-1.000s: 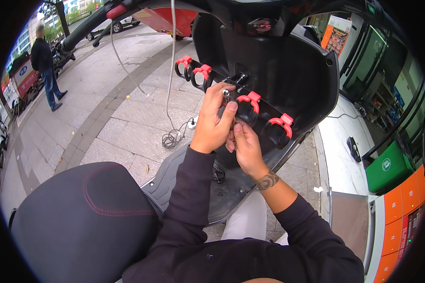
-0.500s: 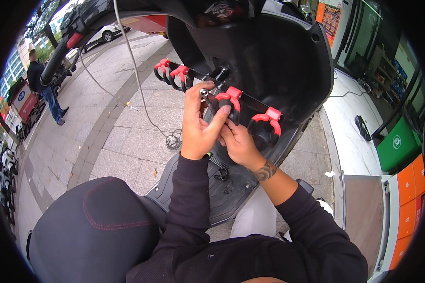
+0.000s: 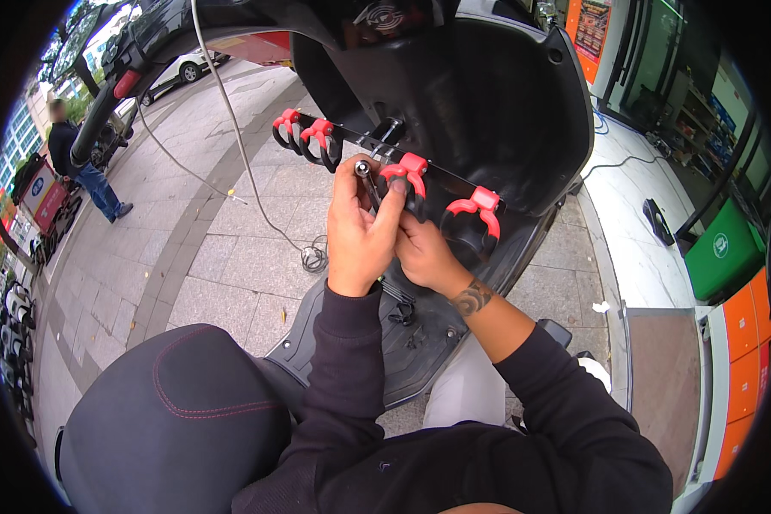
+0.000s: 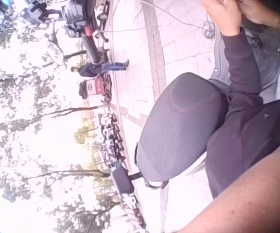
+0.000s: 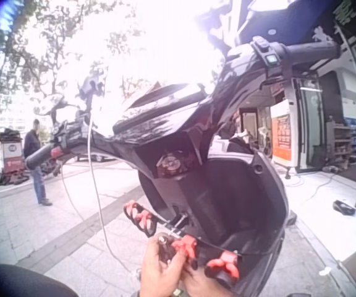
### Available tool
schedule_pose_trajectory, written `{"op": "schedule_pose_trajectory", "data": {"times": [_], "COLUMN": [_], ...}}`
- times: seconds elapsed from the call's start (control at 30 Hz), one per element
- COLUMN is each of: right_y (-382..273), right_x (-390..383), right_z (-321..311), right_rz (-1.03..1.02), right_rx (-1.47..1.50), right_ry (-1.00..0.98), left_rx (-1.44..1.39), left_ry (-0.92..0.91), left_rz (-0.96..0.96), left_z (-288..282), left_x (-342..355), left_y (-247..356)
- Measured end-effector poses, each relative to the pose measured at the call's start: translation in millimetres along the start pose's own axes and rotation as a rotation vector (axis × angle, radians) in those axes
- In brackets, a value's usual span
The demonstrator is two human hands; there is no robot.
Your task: The person installs a multi-slot phone holder onto the front panel of a scooter. They route a charging cable through the holder, then use an Allen key to tighten the mounting bolts and secure the accessory in place.
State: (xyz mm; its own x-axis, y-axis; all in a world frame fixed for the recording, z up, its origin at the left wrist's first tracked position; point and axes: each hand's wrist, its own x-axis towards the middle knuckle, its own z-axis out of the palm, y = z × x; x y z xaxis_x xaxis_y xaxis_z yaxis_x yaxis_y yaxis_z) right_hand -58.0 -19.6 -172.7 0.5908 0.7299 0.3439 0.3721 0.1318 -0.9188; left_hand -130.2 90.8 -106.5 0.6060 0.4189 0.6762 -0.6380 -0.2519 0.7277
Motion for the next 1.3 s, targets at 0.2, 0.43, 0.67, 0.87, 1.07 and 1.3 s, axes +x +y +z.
{"op": "schedule_pose_trajectory", "data": {"times": [0.2,0.43,0.67,0.87,1.07,1.3], "right_y": [6.1,27.4,49.1,56.0,74.2,100.8], "right_x": [8.7,22.2,43.7,49.4,63.4,84.3], "right_z": [5.3,8.3,-0.3,-4.8,-9.7,-1.3], "right_rz": [-0.241,-0.185,-0.307,-0.167,-0.298,-0.409], "right_rx": [-0.049,-0.157,-0.307,-0.220,-0.437,-0.392], "right_ry": [0.098,0.117,0.021,-0.103,-0.082,0.063], "left_rx": [0.053,0.109,0.298,0.279,0.303,0.258], "left_ry": [0.004,0.014,0.052,0.057,0.063,0.068], "left_rz": [0.017,0.012,0.175,0.139,0.140,0.142], "left_z": [0.2,0.4,-0.3,0.9,1.7,3.7], "left_x": [0.6,-1.8,0.1,-1.8,-1.7,-2.0], "left_y": [-3.0,-7.5,-13.8,-15.2,-18.9,-20.8]}}
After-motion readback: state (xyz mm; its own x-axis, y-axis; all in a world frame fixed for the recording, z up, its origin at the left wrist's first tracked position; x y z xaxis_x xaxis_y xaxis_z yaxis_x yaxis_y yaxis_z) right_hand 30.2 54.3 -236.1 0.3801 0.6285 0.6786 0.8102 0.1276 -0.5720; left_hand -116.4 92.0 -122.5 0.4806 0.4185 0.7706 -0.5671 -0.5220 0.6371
